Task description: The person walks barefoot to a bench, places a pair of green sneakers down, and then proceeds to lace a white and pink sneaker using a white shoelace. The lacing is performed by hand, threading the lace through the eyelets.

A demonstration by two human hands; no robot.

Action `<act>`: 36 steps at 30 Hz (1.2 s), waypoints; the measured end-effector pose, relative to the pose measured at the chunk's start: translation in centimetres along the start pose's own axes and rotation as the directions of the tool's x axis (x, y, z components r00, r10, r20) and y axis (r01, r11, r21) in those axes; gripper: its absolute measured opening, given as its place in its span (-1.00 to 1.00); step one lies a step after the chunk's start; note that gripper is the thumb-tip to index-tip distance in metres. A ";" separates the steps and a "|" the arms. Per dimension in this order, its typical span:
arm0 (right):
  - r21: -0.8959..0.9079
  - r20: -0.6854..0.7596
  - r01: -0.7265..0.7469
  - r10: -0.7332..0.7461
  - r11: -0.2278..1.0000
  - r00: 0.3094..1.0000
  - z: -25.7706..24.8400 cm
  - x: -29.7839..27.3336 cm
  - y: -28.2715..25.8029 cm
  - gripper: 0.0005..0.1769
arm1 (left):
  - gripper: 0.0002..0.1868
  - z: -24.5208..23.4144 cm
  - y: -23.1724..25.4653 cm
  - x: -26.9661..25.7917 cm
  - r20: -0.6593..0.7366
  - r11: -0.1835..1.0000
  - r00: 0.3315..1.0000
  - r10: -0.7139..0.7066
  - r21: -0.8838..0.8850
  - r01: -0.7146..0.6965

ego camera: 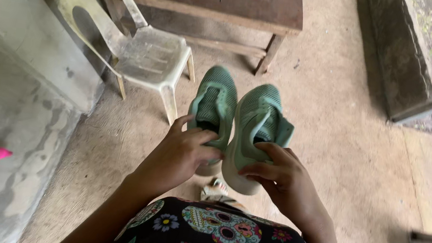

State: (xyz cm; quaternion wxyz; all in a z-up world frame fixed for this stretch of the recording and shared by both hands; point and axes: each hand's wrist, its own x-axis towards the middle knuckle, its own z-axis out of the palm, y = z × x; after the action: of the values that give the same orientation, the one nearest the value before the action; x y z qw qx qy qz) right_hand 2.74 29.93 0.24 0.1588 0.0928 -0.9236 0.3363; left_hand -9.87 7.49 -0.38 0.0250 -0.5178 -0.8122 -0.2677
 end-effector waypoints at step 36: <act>0.058 0.092 -0.309 0.303 0.949 0.948 2.0 60.3 45.0 -0.75 | -0.69 5.2 -57.0 56.6 0.303 0.966 0.946 0.114 -0.256 -0.034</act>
State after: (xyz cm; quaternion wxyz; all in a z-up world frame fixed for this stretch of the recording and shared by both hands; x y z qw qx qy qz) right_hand -66.43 58.80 -6.38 0.0631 -0.0323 -0.9199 0.3857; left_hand -83.52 38.44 -10.21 -0.1599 -0.5834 -0.7456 -0.2795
